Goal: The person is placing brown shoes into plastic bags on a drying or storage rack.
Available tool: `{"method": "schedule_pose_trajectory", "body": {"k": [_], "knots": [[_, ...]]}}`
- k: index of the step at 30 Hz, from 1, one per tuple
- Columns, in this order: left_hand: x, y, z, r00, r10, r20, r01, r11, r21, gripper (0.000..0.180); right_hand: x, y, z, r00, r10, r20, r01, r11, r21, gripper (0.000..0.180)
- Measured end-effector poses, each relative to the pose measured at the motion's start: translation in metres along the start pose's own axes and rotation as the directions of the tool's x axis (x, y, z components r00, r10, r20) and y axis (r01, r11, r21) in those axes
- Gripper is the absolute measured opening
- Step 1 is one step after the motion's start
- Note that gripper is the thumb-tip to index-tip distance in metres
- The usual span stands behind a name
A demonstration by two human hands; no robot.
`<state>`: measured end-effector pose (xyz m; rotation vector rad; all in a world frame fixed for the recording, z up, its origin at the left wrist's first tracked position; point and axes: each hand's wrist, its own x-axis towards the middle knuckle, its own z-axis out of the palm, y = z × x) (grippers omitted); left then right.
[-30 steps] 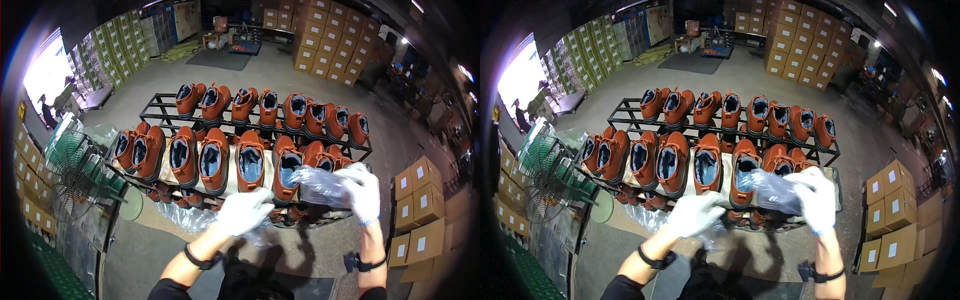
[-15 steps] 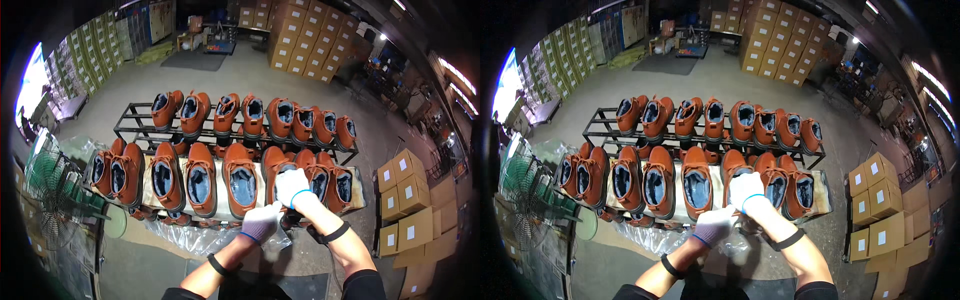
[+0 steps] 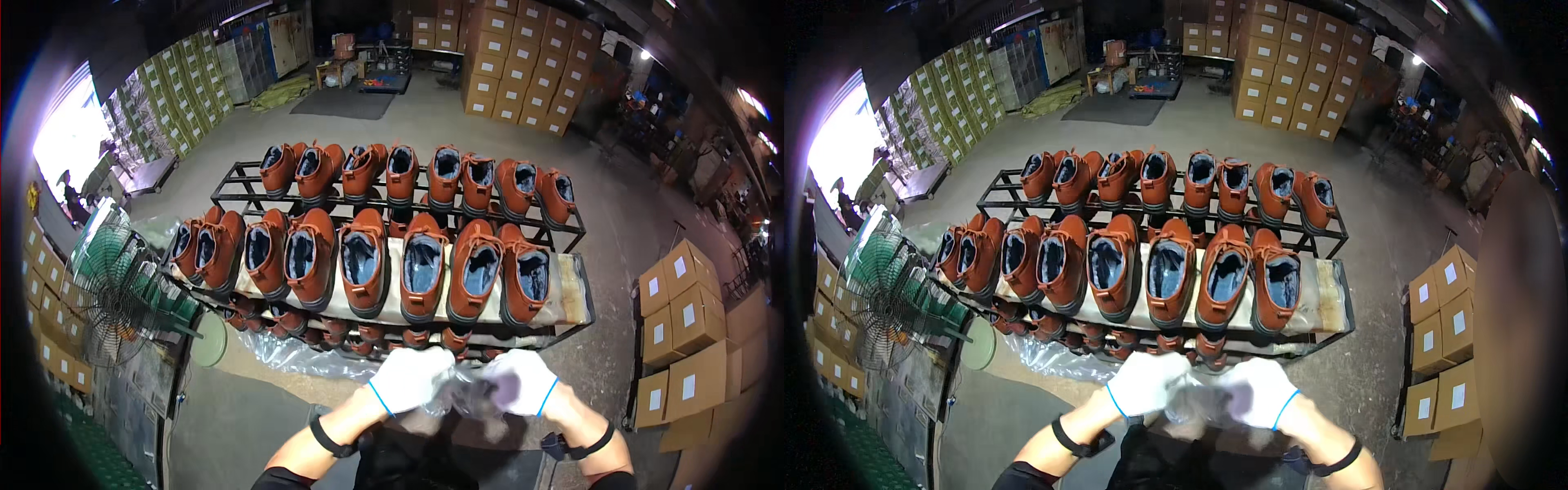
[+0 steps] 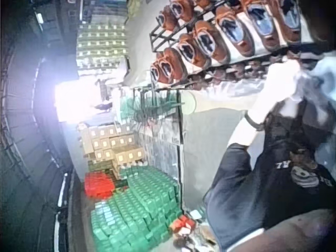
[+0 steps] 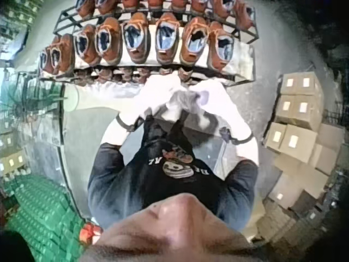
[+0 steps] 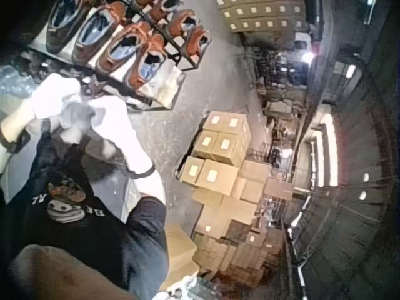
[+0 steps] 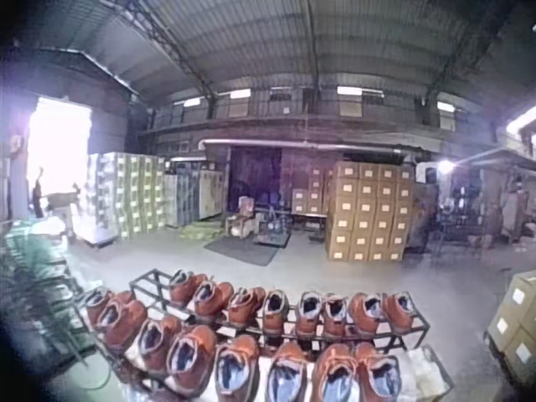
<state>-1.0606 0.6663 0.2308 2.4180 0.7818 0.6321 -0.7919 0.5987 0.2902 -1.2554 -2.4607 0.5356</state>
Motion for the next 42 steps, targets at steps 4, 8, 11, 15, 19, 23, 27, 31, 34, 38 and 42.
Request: {"method": "schedule_pose_trajectory", "body": {"k": [4,8,11,15,19,23,27,31,34,38,42], "knots": [[0.019,-0.037,-0.06,0.771,-0.556,-0.31,0.385,0.795,-0.468,0.016,-0.032,0.038,-0.068,0.509,0.669,-0.542,-0.295,0.727,0.62,0.028],[0.059,-0.015,-0.014,0.985,-0.169,-0.042,0.172,0.979,0.113,0.059,0.053,0.058,-0.079,0.796,0.386,-0.466,-0.161,0.877,0.452,0.03],[0.109,-0.036,0.043,0.99,-0.052,-0.129,0.065,0.993,0.1,0.053,0.127,0.118,-0.029,0.79,0.332,-0.516,-0.517,0.813,-0.268,0.021],[0.116,-0.056,0.06,0.964,-0.007,-0.266,0.056,0.983,0.177,0.019,0.17,0.134,0.01,0.796,0.368,-0.481,-0.582,0.684,-0.439,0.025],[0.112,-0.067,0.065,0.941,0.07,-0.331,0.034,0.954,0.297,0.013,0.144,0.072,-0.002,0.795,0.333,-0.506,-0.501,0.832,-0.239,0.028],[0.125,-0.054,0.086,0.954,0.102,-0.28,-0.024,0.963,0.268,0.018,0.161,0.144,0.01,0.701,0.698,-0.146,-0.657,0.553,-0.512,0.025],[0.114,-0.064,0.067,0.99,-0.027,-0.139,0.047,0.989,0.14,0.037,0.171,0.119,0.003,0.797,0.604,-0.005,-0.561,0.738,-0.374,0.036],[0.106,-0.025,0.007,0.94,-0.314,0.129,0.333,0.778,-0.532,0.083,0.076,0.021,-0.011,0.9,0.111,-0.422,-0.126,0.992,-0.008,0.055],[0.082,0.006,0.029,0.995,-0.086,0.05,0.098,0.737,-0.669,0.083,0.024,0.006,0.016,0.863,0.006,-0.506,-0.089,0.986,-0.142,0.041],[0.032,0.02,0.054,0.974,-0.215,0.071,0.216,0.976,-0.01,0.031,-0.04,0.015,-0.042,0.944,0.139,-0.298,-0.208,0.954,-0.214,0.038],[0.074,0.049,0.033,0.912,0.306,-0.274,-0.28,0.951,0.133,0.023,-0.097,0.048,-0.061,0.948,0.094,-0.303,-0.167,0.96,-0.225,0.023]]}}
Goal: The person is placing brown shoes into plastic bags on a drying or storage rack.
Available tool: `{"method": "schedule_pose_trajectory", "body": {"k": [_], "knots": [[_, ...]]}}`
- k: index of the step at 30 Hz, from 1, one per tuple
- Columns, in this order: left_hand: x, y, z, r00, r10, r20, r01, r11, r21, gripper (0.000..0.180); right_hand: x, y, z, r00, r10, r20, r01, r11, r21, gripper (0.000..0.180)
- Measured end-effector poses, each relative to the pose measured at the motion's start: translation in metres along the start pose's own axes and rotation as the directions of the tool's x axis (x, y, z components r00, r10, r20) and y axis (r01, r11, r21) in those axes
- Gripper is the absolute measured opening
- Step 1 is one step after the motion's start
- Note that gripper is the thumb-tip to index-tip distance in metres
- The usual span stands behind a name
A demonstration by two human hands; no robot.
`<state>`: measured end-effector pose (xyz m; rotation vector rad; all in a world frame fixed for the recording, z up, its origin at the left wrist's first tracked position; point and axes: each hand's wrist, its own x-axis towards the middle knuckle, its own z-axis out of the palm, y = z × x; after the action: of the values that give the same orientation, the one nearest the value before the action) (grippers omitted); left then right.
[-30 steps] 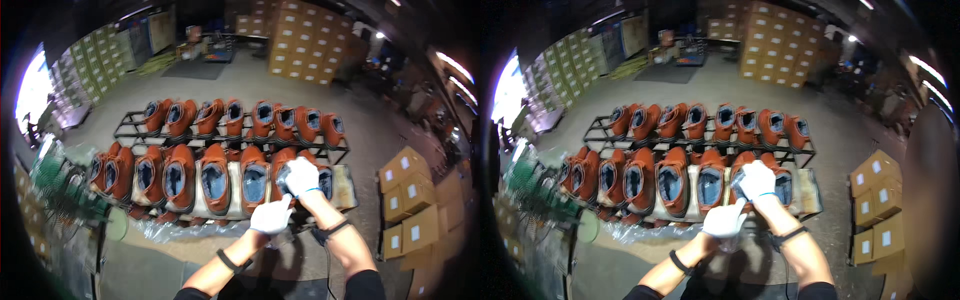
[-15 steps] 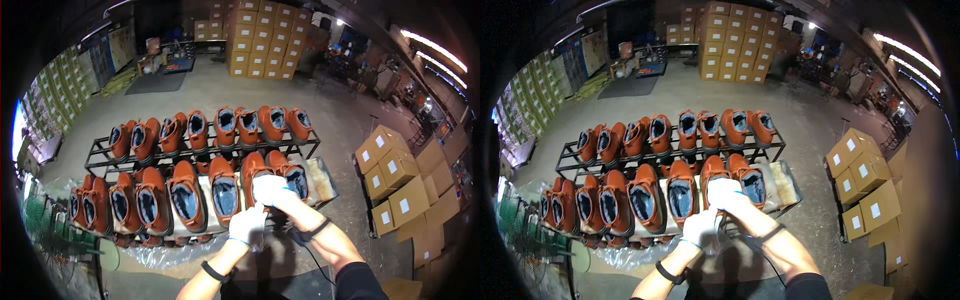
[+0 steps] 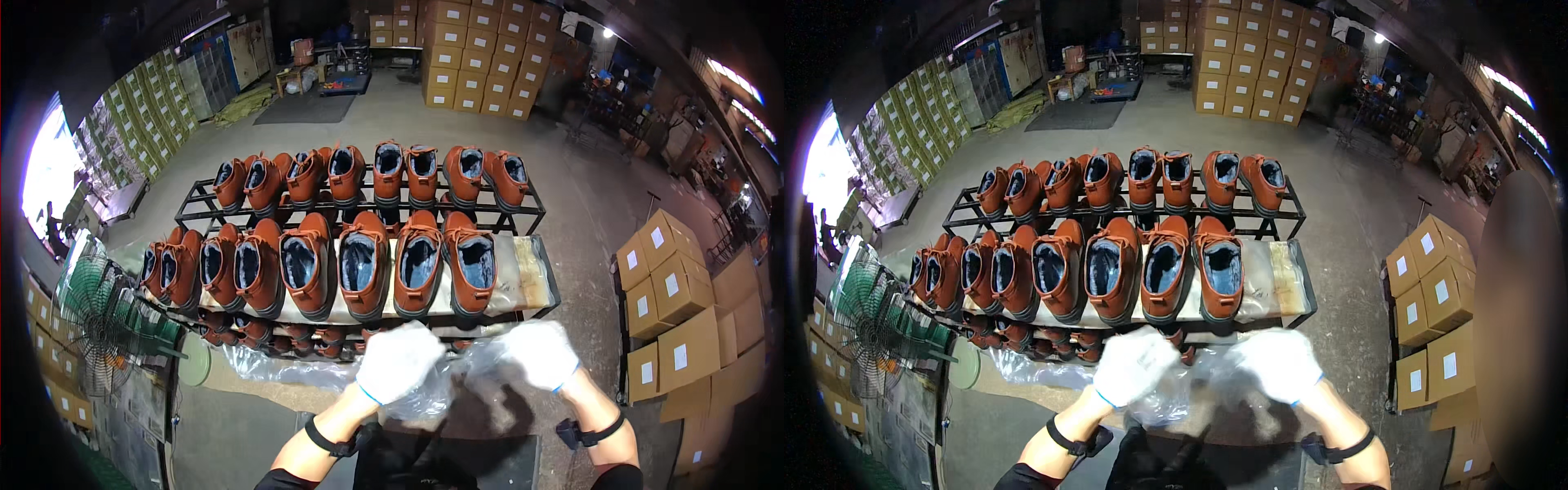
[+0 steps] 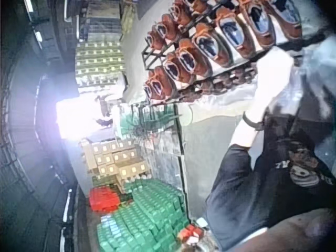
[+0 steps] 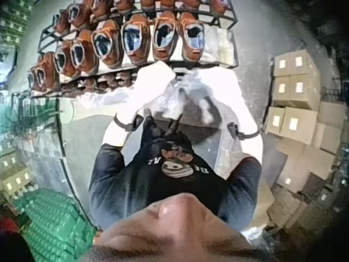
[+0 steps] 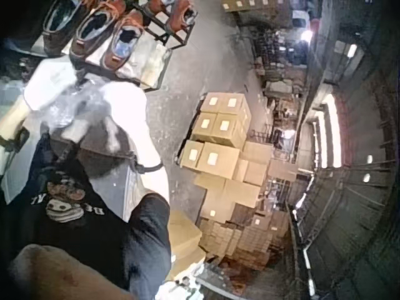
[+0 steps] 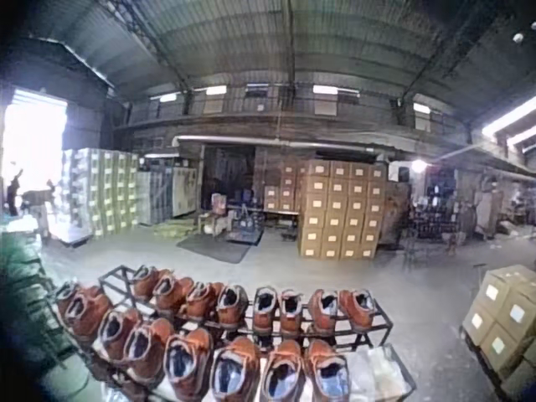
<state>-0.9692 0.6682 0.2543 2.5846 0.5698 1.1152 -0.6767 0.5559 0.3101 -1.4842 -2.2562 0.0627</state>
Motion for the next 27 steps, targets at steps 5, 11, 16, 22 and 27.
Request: {"method": "schedule_pose_trajectory", "body": {"k": [5,11,16,22,27], "knots": [[0.003,-0.031,0.008,0.911,-0.384,0.153,0.403,0.908,-0.118,0.03,0.046,0.041,-0.05,0.821,0.506,-0.265,-0.343,0.808,0.479,0.022],[0.078,-0.035,0.124,0.897,-0.332,0.291,0.368,0.927,-0.077,0.04,0.147,0.116,0.099,0.928,0.349,-0.129,-0.367,0.807,-0.463,0.017],[0.05,-0.062,0.128,0.948,-0.315,0.046,0.311,0.947,0.079,0.021,0.139,0.061,0.085,0.926,0.294,-0.236,-0.336,0.927,-0.166,0.02],[0.053,-0.063,0.15,0.97,-0.227,0.09,0.235,0.967,-0.097,0.035,0.182,0.092,0.094,0.707,0.608,0.361,-0.302,0.722,-0.623,0.032],[0.021,-0.07,0.108,0.985,-0.155,0.076,0.172,0.874,-0.455,0.056,0.081,-0.033,0.061,0.929,0.333,-0.16,-0.326,0.943,0.07,0.059]]}}
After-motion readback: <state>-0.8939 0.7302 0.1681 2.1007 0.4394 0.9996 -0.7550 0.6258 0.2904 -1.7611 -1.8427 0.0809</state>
